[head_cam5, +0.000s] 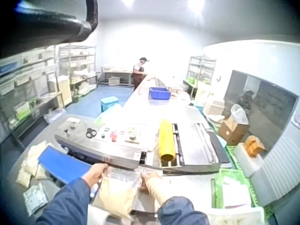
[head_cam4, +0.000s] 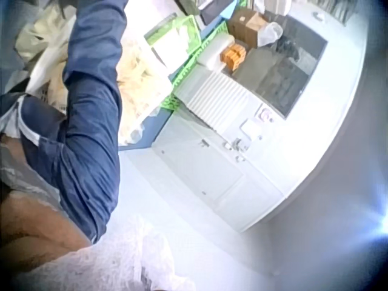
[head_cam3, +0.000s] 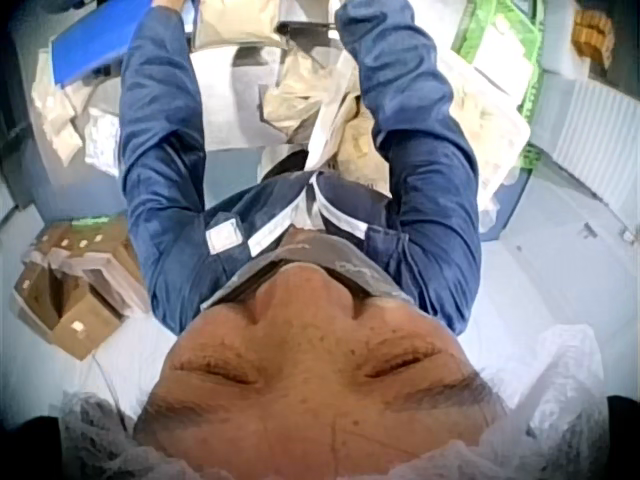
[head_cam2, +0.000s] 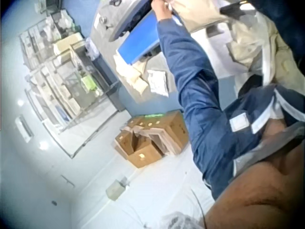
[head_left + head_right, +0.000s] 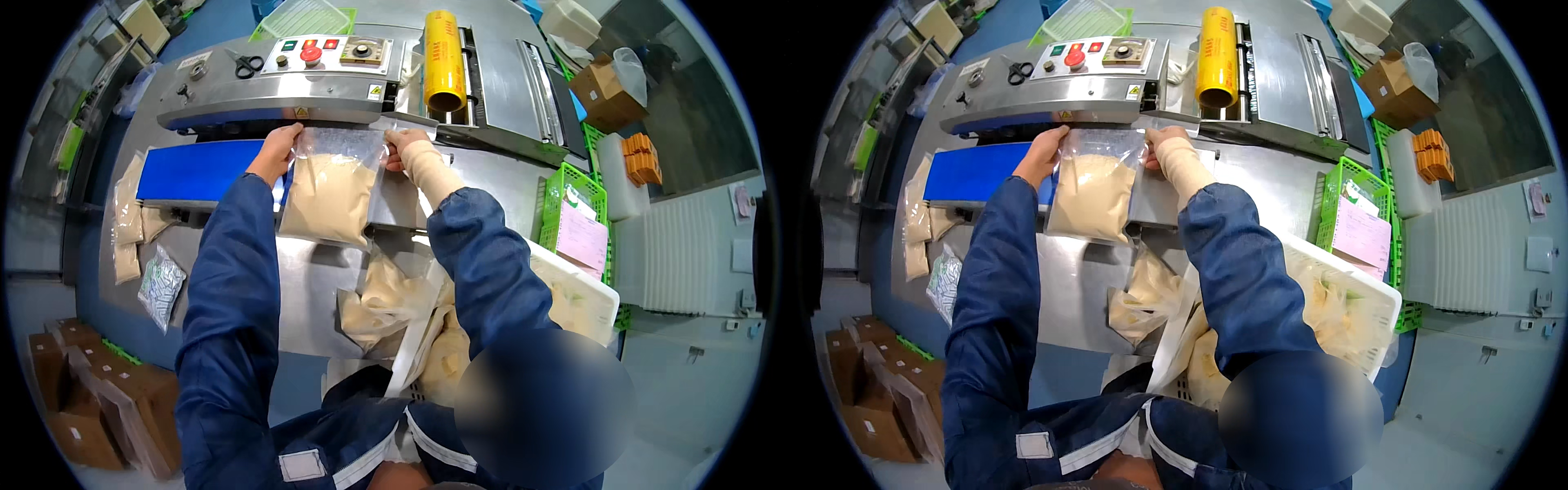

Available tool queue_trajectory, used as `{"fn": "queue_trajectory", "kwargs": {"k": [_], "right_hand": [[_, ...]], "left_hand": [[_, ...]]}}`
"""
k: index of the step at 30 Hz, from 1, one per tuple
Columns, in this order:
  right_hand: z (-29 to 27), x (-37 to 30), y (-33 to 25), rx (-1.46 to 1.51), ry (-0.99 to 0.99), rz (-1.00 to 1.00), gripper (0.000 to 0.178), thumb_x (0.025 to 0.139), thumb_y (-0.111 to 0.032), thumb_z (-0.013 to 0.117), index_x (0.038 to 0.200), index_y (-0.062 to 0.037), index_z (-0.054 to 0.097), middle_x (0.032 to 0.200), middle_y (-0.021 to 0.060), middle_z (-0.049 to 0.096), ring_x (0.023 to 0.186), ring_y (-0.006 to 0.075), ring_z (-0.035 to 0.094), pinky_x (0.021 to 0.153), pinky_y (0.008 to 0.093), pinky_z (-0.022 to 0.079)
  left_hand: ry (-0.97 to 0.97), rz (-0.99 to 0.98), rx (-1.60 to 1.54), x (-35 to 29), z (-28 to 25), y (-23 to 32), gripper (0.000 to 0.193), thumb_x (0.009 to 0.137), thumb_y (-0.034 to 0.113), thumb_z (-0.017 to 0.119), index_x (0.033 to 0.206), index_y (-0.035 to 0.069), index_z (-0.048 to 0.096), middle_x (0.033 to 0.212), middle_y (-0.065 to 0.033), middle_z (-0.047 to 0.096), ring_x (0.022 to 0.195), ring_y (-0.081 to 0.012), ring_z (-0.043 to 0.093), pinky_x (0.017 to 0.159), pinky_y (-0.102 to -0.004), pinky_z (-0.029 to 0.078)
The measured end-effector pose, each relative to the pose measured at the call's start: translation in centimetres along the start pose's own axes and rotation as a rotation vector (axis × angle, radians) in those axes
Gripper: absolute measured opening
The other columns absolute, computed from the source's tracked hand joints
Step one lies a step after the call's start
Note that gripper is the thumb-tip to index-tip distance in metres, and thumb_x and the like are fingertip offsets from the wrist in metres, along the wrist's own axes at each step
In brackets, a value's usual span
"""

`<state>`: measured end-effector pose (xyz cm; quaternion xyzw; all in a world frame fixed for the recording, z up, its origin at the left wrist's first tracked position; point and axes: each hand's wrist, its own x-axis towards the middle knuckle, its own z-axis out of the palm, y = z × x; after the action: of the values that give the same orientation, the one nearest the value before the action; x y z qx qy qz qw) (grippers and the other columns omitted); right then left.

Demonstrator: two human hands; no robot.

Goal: The person places a beige powder-filled bag into a clear plastic sleeve, seals it using a heat-sealing machine, and trims the excess plastic with scissors. They repeat this process for multiple bags, stacking the finished packages on the table.

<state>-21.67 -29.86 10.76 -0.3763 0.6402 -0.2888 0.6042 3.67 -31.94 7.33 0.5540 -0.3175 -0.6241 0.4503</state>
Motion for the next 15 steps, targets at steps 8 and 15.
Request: {"fn": "queue_trajectory", "kwargs": {"k": [8,15], "right_hand": [[3.1,-0.3,-1.0,0.129,-0.068,0.023,0.017,0.081,-0.018,0.055,0.076,-0.0015,0.054,0.063,0.0073,0.056,0.05,0.0175,0.058,0.045,0.027,0.051],[-1.5,-8.3,-2.1,-0.299,-0.32,-0.324,0.025,0.085,-0.019,0.053,0.091,0.0036,0.061,0.08,0.0083,0.063,0.065,0.0113,0.059,0.061,0.0229,0.05]], "left_hand": [[0.388,0.484,0.272,-5.9,-2.7,-0.7,0.03,0.083,0.012,0.052,0.109,-0.002,0.051,0.103,-0.0097,0.056,0.094,-0.0175,0.052,0.082,-0.0268,0.041],[-0.287,0.496,0.378,-24.0,-0.5,-2.9,0.03,0.077,0.008,0.057,0.105,0.001,0.052,0.1,-0.0067,0.055,0.098,-0.0171,0.05,0.089,-0.0279,0.036]]}}
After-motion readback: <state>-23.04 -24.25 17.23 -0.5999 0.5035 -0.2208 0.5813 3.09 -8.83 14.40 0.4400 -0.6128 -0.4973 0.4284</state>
